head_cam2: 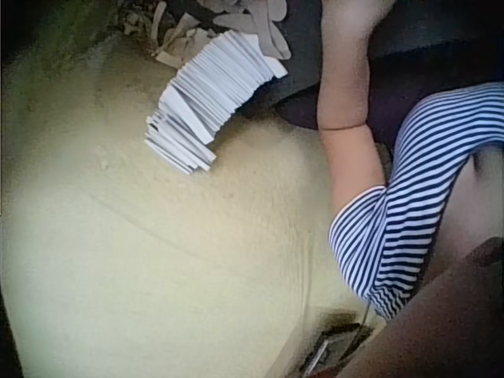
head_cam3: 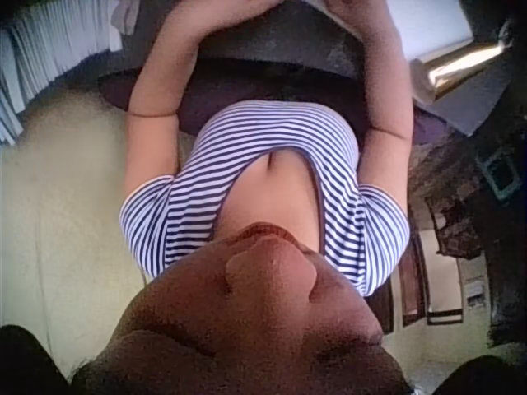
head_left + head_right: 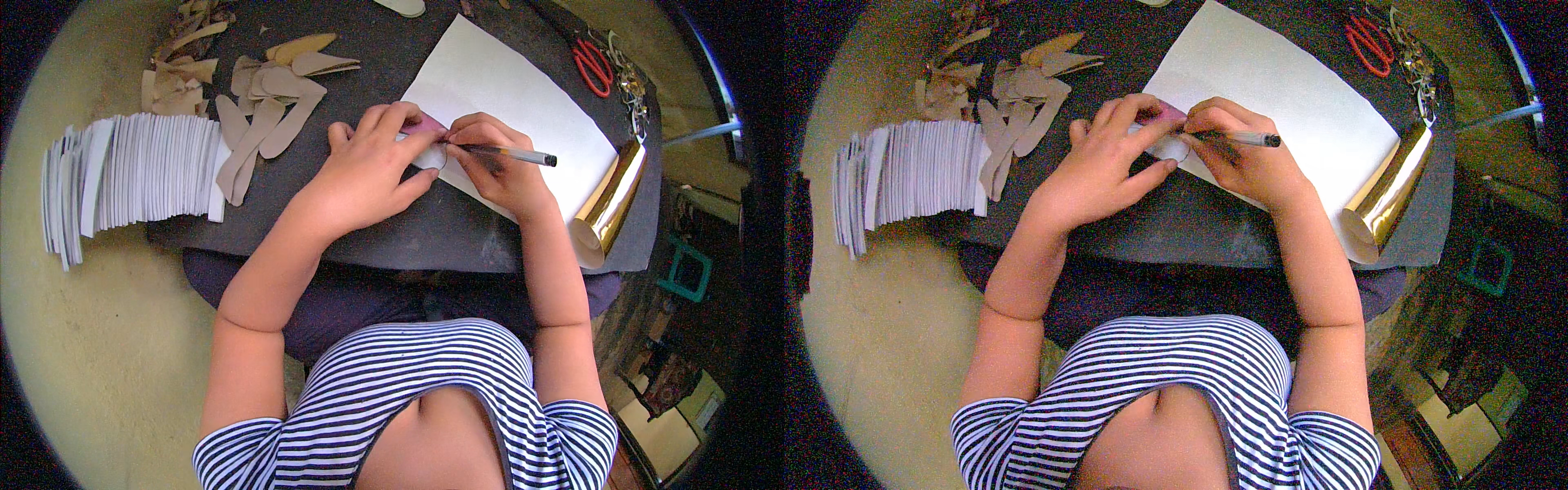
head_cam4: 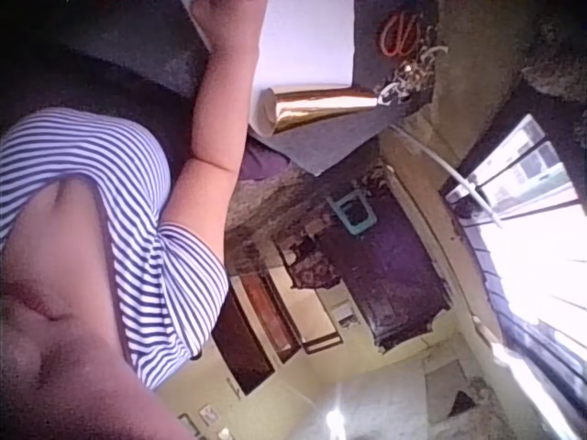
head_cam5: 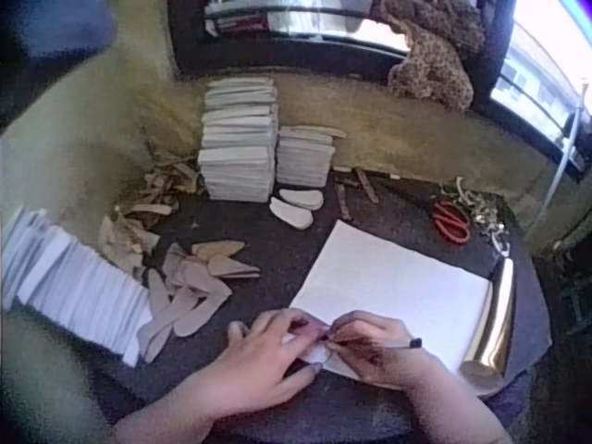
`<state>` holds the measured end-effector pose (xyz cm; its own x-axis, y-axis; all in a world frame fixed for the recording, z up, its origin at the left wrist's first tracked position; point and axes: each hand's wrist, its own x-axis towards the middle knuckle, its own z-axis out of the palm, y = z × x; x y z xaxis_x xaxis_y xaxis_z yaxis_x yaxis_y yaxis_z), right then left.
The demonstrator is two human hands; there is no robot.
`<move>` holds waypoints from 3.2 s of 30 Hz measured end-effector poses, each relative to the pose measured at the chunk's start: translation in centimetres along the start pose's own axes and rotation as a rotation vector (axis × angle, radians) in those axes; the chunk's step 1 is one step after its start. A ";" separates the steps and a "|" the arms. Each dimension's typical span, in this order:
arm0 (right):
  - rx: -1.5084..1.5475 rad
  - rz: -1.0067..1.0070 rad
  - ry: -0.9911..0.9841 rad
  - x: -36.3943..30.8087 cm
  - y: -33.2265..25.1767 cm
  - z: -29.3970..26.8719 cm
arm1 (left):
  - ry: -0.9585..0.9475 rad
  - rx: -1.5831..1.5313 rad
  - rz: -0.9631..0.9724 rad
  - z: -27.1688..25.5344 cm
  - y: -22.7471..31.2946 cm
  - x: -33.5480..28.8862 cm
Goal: The person traces the outline of a pink shoe insole onto a white sheet of paper using a pen. They hold the insole steady with one hand while drawing the contour with the other, then lift the insole to reveal the traced shape.
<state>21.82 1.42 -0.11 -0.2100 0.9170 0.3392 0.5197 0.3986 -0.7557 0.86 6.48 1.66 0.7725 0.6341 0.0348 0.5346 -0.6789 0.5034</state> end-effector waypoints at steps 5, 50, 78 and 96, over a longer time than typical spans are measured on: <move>-0.027 0.021 0.017 -0.3 -0.1 -0.2 | 0.009 -0.053 -0.001 0.0 0.0 0.1; -0.029 -0.035 0.016 0.2 0.0 0.6 | 0.166 -0.383 -0.045 0.1 -1.9 0.8; -0.092 -0.046 0.000 0.2 0.0 0.4 | 0.117 -0.129 0.038 0.4 -1.7 0.4; -0.192 -0.148 -0.044 0.4 0.2 0.4 | 0.160 -0.064 0.036 0.7 -1.6 0.4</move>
<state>21.53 1.88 -0.31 -0.3294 0.8506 0.4099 0.6277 0.5216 -0.5779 0.55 7.58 0.26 0.7238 0.6639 0.1879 0.4806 -0.6804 0.5532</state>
